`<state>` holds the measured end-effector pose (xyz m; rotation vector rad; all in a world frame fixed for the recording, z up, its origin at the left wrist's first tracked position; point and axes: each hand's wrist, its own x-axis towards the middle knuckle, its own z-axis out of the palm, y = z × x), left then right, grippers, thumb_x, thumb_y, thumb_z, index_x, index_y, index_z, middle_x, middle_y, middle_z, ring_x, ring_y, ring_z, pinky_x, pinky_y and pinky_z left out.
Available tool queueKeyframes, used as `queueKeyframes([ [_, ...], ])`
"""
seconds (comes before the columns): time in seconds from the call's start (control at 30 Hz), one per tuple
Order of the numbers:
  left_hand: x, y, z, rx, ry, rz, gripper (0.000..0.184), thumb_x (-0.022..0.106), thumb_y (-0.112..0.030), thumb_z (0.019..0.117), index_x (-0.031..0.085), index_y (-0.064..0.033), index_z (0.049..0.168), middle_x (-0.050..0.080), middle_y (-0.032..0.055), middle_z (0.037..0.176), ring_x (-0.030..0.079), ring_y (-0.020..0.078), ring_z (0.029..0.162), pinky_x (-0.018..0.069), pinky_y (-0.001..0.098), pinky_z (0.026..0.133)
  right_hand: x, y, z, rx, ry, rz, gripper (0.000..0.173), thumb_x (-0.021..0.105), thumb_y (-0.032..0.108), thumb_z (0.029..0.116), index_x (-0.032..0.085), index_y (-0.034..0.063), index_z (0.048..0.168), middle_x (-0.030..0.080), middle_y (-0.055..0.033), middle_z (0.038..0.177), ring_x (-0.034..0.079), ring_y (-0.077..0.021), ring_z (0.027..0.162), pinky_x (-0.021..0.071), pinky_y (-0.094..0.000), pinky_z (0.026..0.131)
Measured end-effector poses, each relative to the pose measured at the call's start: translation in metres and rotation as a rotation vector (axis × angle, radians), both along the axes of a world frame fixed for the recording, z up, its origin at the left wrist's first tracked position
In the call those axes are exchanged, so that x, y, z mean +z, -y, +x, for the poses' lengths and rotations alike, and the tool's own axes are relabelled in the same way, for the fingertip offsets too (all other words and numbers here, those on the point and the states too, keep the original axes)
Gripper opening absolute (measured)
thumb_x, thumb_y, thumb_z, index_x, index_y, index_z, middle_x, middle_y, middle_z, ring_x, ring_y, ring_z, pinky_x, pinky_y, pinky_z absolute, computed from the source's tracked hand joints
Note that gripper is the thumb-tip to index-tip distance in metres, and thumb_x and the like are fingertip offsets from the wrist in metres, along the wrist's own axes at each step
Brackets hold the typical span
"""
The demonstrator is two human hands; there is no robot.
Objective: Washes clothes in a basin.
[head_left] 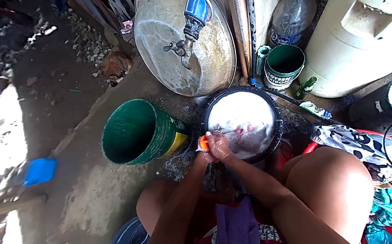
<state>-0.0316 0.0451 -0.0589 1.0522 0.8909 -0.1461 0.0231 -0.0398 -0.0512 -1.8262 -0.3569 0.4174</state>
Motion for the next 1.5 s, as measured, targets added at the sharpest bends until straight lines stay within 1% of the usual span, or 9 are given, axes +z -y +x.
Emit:
queueKeyframes([
  [0.2,-0.001,-0.017,0.015,-0.177,0.206,-0.040,0.046,0.021,-0.024,0.1134,0.041,-0.0008,0.148,0.060,0.0136,0.137,0.059,0.0204,0.123,0.0484,0.0390,0.106,-0.038,0.038,0.053,-0.136,-0.109,-0.365,0.063,0.030,0.041,0.1101,0.075,-0.0025,0.104,0.074,-0.0244,0.113,0.067,-0.0410,0.117,0.0484,-0.0608,0.101],
  [0.37,0.011,0.000,0.000,0.142,0.157,-0.099,0.046,0.012,-0.032,0.1120,0.053,-0.0103,0.115,0.067,0.0050,0.091,0.066,0.0145,0.083,0.0572,0.0328,0.073,0.003,-0.009,-0.004,-0.107,0.313,0.099,0.057,0.040,0.032,0.1051,0.074,-0.0048,0.078,0.074,-0.0205,0.086,0.073,-0.0361,0.090,0.0563,-0.0550,0.084],
  [0.5,0.013,-0.012,0.016,-0.097,0.255,-0.095,0.050,0.015,-0.027,0.1136,0.036,-0.0028,0.152,0.061,0.0142,0.136,0.061,0.0218,0.122,0.0497,0.0396,0.105,-0.044,0.044,0.051,-0.196,0.018,-0.382,0.058,0.034,0.040,0.1098,0.074,-0.0019,0.110,0.073,-0.0239,0.115,0.068,-0.0411,0.116,0.0494,-0.0621,0.100],
  [0.7,-0.004,-0.019,0.018,-0.068,0.194,-0.076,0.052,0.012,-0.033,0.1135,0.026,-0.0129,0.159,0.054,0.0136,0.145,0.057,0.0239,0.128,0.0480,0.0428,0.106,-0.093,0.072,0.057,-0.259,-0.352,-0.485,0.056,0.027,0.036,0.1131,0.060,-0.0014,0.139,0.056,-0.0296,0.144,0.052,-0.0438,0.137,0.0388,-0.0589,0.115],
  [0.87,-0.009,0.002,-0.004,0.095,0.047,-0.053,0.046,0.016,-0.033,0.1123,0.054,-0.0079,0.120,0.066,0.0075,0.093,0.065,0.0166,0.081,0.0559,0.0348,0.072,0.009,-0.005,-0.004,-0.082,-0.169,0.133,0.052,0.038,0.031,0.1094,0.073,-0.0063,0.101,0.074,-0.0208,0.102,0.070,-0.0314,0.104,0.0515,-0.0514,0.099],
  [1.1,0.015,0.001,0.023,-0.037,0.252,-0.189,0.050,0.015,-0.029,0.1136,0.040,-0.0046,0.149,0.061,0.0129,0.133,0.061,0.0212,0.119,0.0499,0.0380,0.102,-0.024,0.027,0.047,-0.185,-0.020,-0.216,0.054,0.034,0.028,0.1100,0.072,-0.0093,0.100,0.072,-0.0275,0.109,0.066,-0.0426,0.114,0.0454,-0.0595,0.104],
  [1.27,0.017,0.006,0.012,0.155,0.266,-0.189,0.054,0.009,-0.040,0.1107,0.055,-0.0128,0.108,0.067,0.0026,0.084,0.066,0.0122,0.077,0.0569,0.0306,0.069,0.017,-0.006,0.003,-0.128,0.318,0.094,0.056,0.041,0.030,0.1048,0.072,-0.0040,0.074,0.072,-0.0189,0.083,0.070,-0.0346,0.090,0.0481,-0.0547,0.089],
  [1.4,0.038,-0.007,0.034,-0.099,0.200,0.043,0.048,0.018,-0.027,0.1139,0.043,-0.0057,0.149,0.062,0.0134,0.133,0.062,0.0208,0.117,0.0502,0.0375,0.101,-0.007,0.039,0.051,0.043,0.040,-0.197,0.042,0.045,0.031,0.1056,0.070,-0.0018,0.097,0.072,-0.0209,0.097,0.068,-0.0378,0.102,0.0469,-0.0604,0.093],
  [1.5,0.048,-0.006,0.046,-0.006,0.101,0.157,0.044,0.029,-0.031,0.1132,0.046,-0.0112,0.149,0.061,0.0134,0.132,0.061,0.0227,0.115,0.0499,0.0404,0.097,-0.002,0.038,0.062,0.365,-0.096,-0.254,0.043,0.059,0.038,0.1005,0.060,0.0129,0.136,0.071,-0.0185,0.110,0.067,-0.0374,0.109,0.0487,-0.0646,0.096],
])
